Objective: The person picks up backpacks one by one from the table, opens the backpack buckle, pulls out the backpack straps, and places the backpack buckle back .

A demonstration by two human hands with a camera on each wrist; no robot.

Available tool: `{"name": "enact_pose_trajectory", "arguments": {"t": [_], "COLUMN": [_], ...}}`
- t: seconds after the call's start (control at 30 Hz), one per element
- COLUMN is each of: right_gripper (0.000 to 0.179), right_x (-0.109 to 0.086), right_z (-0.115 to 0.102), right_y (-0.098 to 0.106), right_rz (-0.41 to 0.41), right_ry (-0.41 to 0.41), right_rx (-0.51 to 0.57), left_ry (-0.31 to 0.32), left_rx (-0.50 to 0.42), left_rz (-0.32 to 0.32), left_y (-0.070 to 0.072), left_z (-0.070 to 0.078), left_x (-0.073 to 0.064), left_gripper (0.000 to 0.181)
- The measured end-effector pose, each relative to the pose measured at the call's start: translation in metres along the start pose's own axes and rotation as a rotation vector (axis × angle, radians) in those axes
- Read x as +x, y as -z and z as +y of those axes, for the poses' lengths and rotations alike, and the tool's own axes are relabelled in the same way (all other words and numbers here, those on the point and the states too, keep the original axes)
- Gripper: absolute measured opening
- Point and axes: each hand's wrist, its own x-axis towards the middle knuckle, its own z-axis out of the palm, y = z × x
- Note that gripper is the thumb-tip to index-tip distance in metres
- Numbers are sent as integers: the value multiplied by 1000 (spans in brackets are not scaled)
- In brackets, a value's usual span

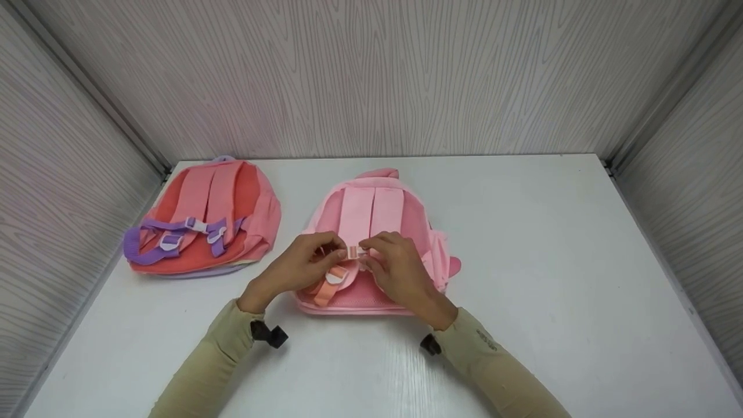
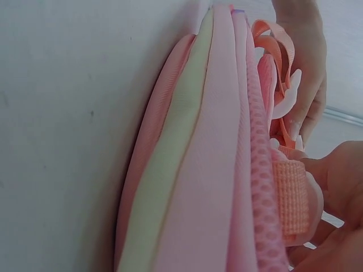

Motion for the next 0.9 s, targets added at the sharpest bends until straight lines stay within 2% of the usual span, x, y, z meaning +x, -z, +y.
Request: {"name": "enact_pose_trajectory", "arguments": {"t": [0.33,0.67,0.9], "right_gripper": [29,24,25], "right_x": [-1,1,1], "right_z": [-2,1,3], "right_y": [0,-1,-1], "right_rz": [-15,9,3], "right_ry": [-39,7,-4], "right_rx": [71,61,87], "left_ry": [-22,-52,-34], "left_rx": [0,25,8], "left_rz": [51,102,114], "left_y": [-4,-11,-15], "left_z": [-2,-1,0], "left_x": [1,4,5], "left_gripper": [10,11,11]}}
